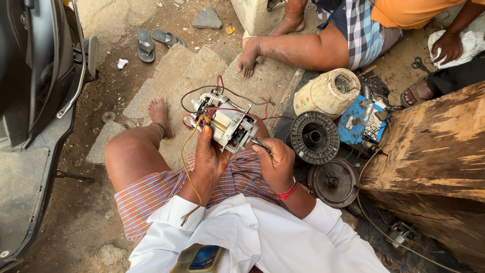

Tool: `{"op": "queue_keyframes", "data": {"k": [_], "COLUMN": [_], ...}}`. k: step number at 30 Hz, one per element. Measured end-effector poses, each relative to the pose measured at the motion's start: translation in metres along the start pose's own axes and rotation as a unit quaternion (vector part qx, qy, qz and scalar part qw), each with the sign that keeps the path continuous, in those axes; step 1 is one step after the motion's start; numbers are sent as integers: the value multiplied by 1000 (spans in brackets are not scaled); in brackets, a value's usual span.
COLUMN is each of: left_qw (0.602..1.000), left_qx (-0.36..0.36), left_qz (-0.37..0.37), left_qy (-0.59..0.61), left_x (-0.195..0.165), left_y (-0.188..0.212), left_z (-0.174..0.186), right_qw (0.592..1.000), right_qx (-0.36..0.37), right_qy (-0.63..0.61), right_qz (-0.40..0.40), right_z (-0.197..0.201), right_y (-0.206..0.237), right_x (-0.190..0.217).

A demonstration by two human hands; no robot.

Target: The person sits on the ground holding an electric motor across their lap, manipulating its wires and terminal connections by hand and with a screwdriver, turning the motor over and repositioning it while working on the wiring and internal components.

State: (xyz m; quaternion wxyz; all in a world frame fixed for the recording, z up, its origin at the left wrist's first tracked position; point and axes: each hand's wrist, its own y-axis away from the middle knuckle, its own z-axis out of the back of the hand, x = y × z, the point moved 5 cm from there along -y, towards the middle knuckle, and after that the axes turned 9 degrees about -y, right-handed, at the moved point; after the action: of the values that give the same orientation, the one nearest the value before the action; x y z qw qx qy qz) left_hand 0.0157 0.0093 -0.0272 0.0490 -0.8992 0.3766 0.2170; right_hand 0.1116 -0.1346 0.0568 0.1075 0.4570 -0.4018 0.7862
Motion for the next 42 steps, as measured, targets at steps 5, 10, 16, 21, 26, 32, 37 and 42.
{"op": "queue_keyframes", "data": {"k": [5, 10, 16, 21, 26, 32, 37, 42], "left_qw": [1000, 1000, 1000, 999, 999, 998, 999, 996], "left_qx": [-14, -20, -6, 8, 19, 26, 27, 28], "left_qz": [19, 16, -4, -23, -29, -32, -3, -26], "left_qy": [-6, 2, -19, -24, -31, -37, -47, -83], "left_x": [4, -1, -11, -11, -13, -14, -12, -14], "left_y": [0, 0, 3, 6, 6, 8, 10, 12], "left_z": [5, 5, -3, -9, -10, -12, -13, -17], "right_qw": [1000, 1000, 999, 991, 984, 973, 957, 945], "right_qx": [-6, -2, 11, 33, 63, 48, 73, 83], "right_qy": [-4, 5, 6, -68, -134, -185, -250, -282], "right_qz": [11, 20, 48, -114, -100, -129, -124, -142], "right_z": [-2, -5, -6, -7, -3, 0, -2, -6], "right_y": [1, -1, -4, 3, 6, 18, 24, 28], "right_x": [1, 3, 4, -20, -23, -31, -39, -47]}}
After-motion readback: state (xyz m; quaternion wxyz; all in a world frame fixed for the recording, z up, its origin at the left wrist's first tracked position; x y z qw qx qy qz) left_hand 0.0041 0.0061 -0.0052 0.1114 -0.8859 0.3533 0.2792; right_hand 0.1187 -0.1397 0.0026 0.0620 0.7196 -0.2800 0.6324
